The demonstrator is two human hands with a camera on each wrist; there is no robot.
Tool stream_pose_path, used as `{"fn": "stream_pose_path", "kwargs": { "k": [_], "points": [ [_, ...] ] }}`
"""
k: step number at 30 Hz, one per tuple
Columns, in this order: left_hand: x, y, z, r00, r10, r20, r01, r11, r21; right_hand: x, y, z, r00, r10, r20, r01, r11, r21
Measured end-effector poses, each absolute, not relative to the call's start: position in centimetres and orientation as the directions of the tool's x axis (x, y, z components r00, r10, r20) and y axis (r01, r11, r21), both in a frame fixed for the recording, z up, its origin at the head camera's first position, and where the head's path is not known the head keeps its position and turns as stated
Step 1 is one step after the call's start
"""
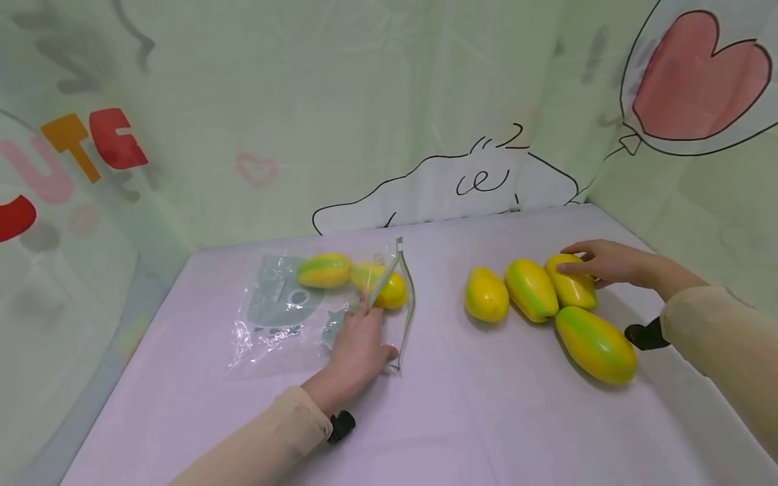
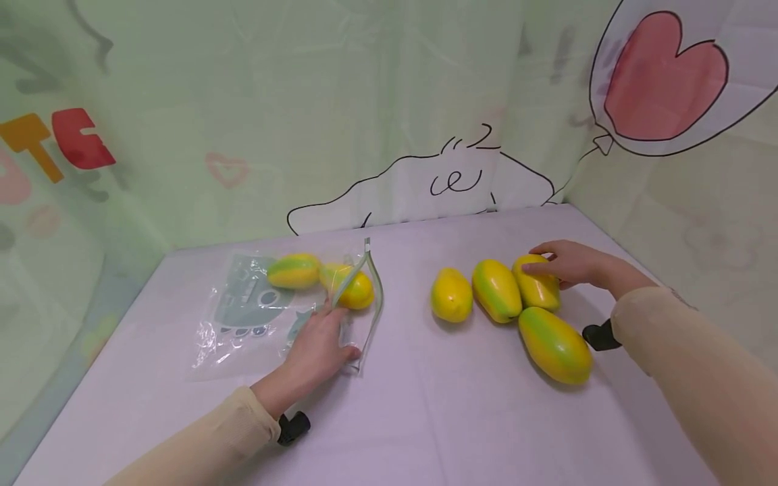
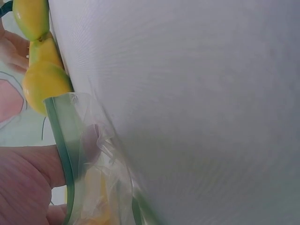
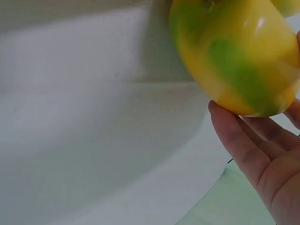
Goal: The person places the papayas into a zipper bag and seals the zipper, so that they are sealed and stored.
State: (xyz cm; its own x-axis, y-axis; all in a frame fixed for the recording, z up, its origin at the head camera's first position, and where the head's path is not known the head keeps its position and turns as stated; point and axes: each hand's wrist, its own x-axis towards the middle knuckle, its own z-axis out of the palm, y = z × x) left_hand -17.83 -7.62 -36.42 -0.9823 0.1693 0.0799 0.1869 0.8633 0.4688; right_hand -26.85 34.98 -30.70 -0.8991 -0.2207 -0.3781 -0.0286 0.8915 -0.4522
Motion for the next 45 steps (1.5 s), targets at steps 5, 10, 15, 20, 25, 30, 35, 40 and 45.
{"fn": "stream_pose_path", "kwargs": {
  "k": [5,10,15,20,25,30,35,40,45],
  "points": [
    [-17.8,-7.6,-36.4,-0.983,0.171,0.068,0.183,0.865,0.468,-26.3,35.6,-30.4,-0.927,-0.203,-0.314,-0.042,0.89,-0.453],
    [-17.7,-7.6,-36.3,-0.984,0.167,0.063,0.177,0.866,0.468,-25.7,35.8,-29.1,-0.955,-0.164,-0.247,-0.034,0.888,-0.459],
    [-17.6,-7.6,-36.2,-0.984,0.166,0.065,0.177,0.87,0.461,-25.1,35.2,-27.4,-0.973,-0.119,-0.196,-0.006,0.868,-0.497],
    [-17.6,-7.7,-36.3,-0.984,0.167,0.069,0.18,0.867,0.464,-24.6,34.0,-25.9,-0.988,-0.091,-0.128,-0.006,0.839,-0.544],
    [-17.6,-7.6,-36.4,-0.984,0.165,0.07,0.178,0.87,0.46,-24.3,31.5,-25.0,-0.995,-0.07,-0.065,-0.019,0.81,-0.586],
    [-17.6,-7.6,-36.4,-0.983,0.164,0.079,0.181,0.874,0.452,-24.1,27.7,-24.3,-0.996,-0.08,-0.03,-0.043,0.781,-0.623],
    [-17.6,-7.8,-36.4,-0.985,0.156,0.077,0.174,0.871,0.459,-23.8,23.2,-24.0,-0.993,-0.113,-0.041,-0.059,0.755,-0.654],
    [-17.6,-7.8,-36.4,-0.985,0.153,0.077,0.171,0.868,0.466,-23.4,18.9,-24.7,-0.988,-0.137,-0.067,-0.061,0.755,-0.653],
    [-17.7,-7.8,-36.5,-0.983,0.161,0.086,0.183,0.869,0.459,-23.4,15.3,-26.3,-0.987,-0.136,-0.09,-0.044,0.755,-0.654]
  ]
}}
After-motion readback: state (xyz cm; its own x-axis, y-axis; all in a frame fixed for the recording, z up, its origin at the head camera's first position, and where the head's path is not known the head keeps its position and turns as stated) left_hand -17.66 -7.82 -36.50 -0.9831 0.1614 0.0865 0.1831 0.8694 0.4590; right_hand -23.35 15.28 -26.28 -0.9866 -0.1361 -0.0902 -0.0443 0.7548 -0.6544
